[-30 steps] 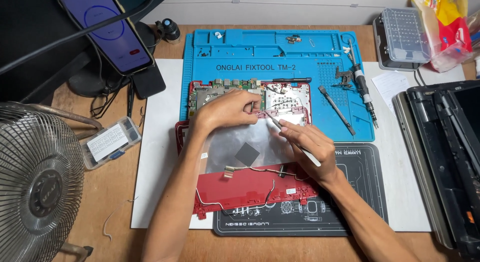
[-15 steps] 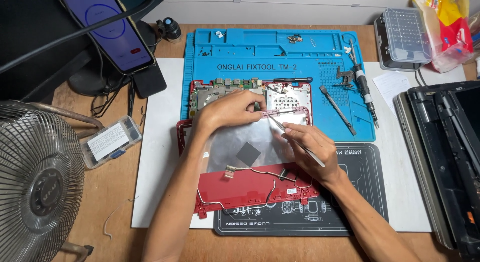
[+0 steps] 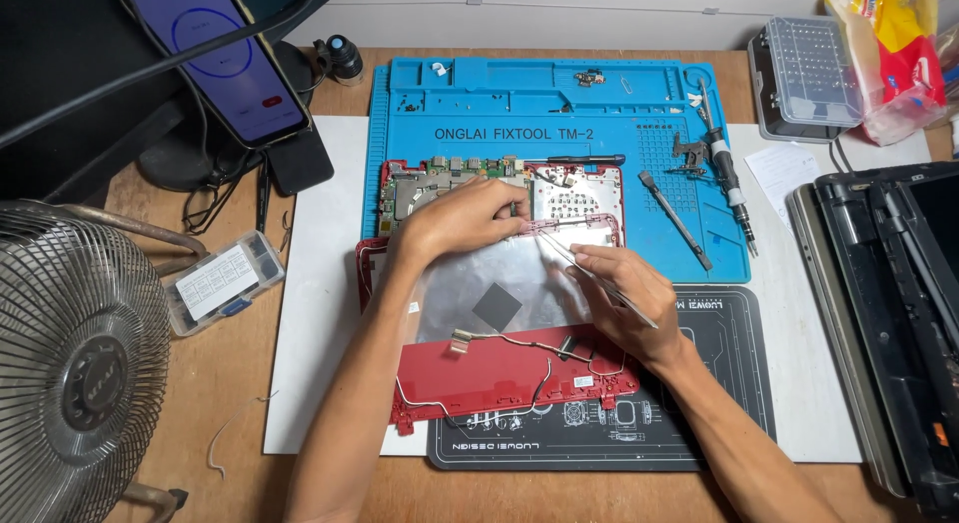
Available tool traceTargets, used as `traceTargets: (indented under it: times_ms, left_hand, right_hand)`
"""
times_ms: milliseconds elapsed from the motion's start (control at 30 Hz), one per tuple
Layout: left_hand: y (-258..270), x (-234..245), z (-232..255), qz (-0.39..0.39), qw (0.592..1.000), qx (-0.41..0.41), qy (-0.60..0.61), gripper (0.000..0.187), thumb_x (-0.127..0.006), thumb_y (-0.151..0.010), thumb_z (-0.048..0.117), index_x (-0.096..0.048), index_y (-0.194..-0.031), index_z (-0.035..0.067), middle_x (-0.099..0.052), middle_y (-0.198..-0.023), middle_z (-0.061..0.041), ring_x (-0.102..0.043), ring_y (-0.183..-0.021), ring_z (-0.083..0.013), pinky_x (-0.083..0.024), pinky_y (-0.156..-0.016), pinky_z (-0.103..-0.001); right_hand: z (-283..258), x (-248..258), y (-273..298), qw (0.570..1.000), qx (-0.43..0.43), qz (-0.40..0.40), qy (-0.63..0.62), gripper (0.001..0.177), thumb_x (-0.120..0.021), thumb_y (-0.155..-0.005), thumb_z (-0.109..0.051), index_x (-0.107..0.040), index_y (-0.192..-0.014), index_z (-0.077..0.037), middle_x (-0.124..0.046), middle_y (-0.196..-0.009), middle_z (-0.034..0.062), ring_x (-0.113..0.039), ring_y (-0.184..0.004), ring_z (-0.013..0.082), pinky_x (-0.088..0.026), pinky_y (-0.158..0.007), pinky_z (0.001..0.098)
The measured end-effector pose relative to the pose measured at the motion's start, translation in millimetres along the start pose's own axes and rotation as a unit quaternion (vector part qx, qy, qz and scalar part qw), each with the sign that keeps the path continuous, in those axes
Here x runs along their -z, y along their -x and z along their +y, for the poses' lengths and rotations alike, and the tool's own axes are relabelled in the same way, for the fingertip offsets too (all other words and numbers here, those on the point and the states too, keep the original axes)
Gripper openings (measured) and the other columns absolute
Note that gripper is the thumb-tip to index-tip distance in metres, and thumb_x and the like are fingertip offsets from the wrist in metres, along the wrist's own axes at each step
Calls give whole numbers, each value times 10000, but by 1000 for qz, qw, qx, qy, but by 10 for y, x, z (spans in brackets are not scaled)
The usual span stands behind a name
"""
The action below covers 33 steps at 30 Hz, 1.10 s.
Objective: The person removes the bezel from a laptop screen and sets it aside. They then use tweezers to carefully peel off a protective film from the back of the red screen assembly, working along the edges and over the circuit board area.
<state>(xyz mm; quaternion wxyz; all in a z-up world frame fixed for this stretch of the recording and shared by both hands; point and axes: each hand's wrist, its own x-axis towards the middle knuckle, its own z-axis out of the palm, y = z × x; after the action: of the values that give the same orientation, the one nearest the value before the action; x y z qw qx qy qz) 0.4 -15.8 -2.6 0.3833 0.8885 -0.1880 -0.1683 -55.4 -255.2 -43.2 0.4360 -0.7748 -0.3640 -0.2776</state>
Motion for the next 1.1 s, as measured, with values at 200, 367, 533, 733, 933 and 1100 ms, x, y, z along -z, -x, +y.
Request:
traceTargets:
  times_ms: [200, 367, 533, 733, 933, 1100]
  left_hand:
    - [-52, -47, -90, 1, 1000, -8, -3, 119, -650, -879, 131, -692, -783, 74, -581, -528, -29, -564, -532, -212, -532, -872, -506]
    - [-72, -71, -151, 5, 1000, -8, -7, 123, -641, -868, 129, -679, -765, 72, -581, -522, -22, -564, -527, -203, -540, -844, -483]
    - [-39, 5, 4, 2, 1000, -1, -4, 113, -638, -845, 108, -734, -798, 72, -600, -539, -30, -602, -563, -231, -541, -830, -480]
    - [-36, 2, -2, 0, 1000, 5, -5, 111, -637, -831, 105, -739, -798, 77, -596, -545, -23, -602, -567, -223, -544, -840, -478]
    - [-13, 25, 6, -5, 1000, 15, -1, 121, -635, -837, 101, -754, -830, 80, -603, -562, -28, -609, -590, -227, -533, -886, -500]
    - [2, 46, 39, -7, 1000, 18, 2, 121, -636, -848, 104, -753, -834, 74, -613, -574, -38, -610, -607, -229, -527, -888, -505]
  right_hand:
    - [32, -4, 19, 1000, 0, 3, 4, 78, -782, -894, 28, -764, -932, -38, -806, -898, 115, -765, -721, 283, -607, -668, 341]
    - [33, 5, 4, 1000, 7, 5, -3, 70, -787, -896, 22, -770, -938, -31, -806, -901, 122, -764, -718, 291, -605, -664, 345]
    - [26, 14, -23, 1000, 20, 1, 0, 41, -762, -925, -5, -770, -954, -33, -806, -920, 118, -761, -727, 291, -602, -669, 346]
    - [-142, 34, -144, 1000, 11, -27, 0, 78, -780, -909, -1, -780, -956, -63, -819, -927, 98, -758, -701, 280, -596, -658, 345]
    - [-112, 53, -121, 999, -3, -47, -1, 92, -758, -922, 6, -779, -970, -70, -823, -962, 96, -754, -704, 286, -592, -657, 353]
    - [-113, 51, -118, 999, -2, -47, -1, 89, -752, -933, -6, -783, -976, -78, -822, -970, 89, -746, -692, 276, -582, -648, 346]
